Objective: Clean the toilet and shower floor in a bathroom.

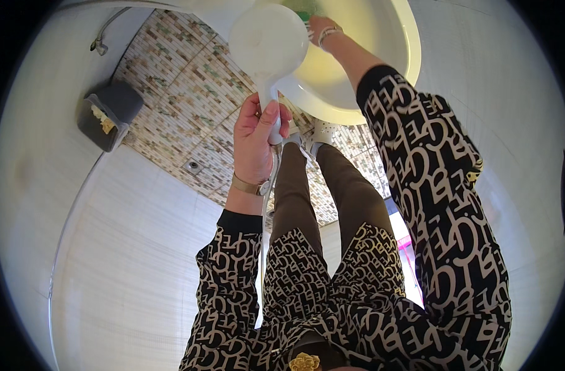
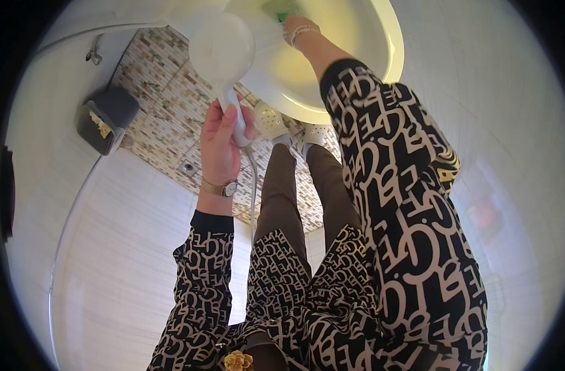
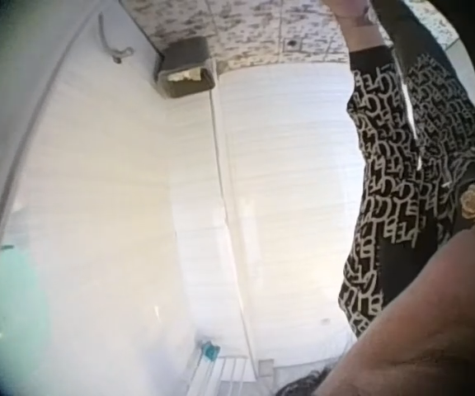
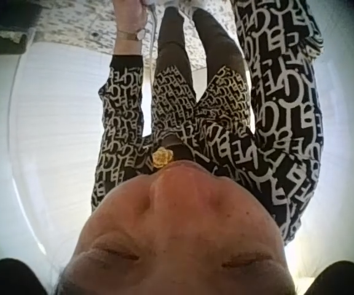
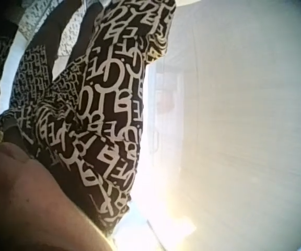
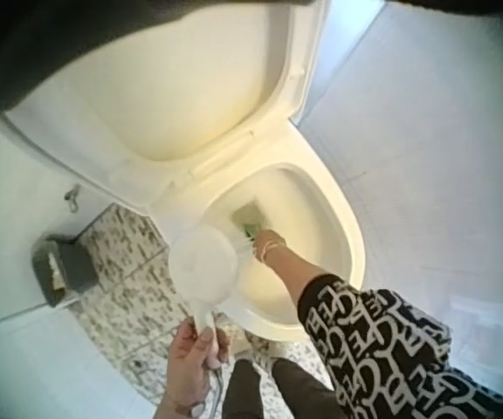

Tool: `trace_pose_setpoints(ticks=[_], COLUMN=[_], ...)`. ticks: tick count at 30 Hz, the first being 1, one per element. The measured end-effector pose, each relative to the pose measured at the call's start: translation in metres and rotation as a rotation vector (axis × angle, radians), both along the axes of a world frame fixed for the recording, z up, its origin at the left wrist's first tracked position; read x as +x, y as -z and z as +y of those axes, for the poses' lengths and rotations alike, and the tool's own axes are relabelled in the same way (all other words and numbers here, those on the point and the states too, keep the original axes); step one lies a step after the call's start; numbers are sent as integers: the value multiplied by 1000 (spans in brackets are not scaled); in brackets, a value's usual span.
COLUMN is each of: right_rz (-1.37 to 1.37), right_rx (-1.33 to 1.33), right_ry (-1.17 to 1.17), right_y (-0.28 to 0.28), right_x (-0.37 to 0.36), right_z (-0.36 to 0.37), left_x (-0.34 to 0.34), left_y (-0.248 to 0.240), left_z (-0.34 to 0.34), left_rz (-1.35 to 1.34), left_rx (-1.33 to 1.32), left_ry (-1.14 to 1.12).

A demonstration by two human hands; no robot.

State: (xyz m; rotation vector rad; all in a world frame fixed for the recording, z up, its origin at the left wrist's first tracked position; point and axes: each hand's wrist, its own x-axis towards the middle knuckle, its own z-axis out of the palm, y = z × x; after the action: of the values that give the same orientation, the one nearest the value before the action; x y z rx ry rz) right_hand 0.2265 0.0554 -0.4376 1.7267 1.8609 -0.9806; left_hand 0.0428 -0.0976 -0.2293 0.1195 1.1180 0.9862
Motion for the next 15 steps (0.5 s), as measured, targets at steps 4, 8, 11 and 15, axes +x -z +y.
trace_pose_setpoints(ticks=[4,8,11,15], right_rz=[-58,-191,-246,-253], right_rx=[-34,8,108,63], right_ry=[-118,-233,-374,-359], right_y=[-39,-58,-34,2], right_x=[1,49,37,22], right_z=[-76,-96,-39,18], left_x=[-23,-19,-16,-12], left_y=[-2,-5,-5,-4], left_z=[1,6,8,14], left_rz=[23,6,-42,-33], left_rx=[-4,42,31,27], left_ry=[21,10,0,6])
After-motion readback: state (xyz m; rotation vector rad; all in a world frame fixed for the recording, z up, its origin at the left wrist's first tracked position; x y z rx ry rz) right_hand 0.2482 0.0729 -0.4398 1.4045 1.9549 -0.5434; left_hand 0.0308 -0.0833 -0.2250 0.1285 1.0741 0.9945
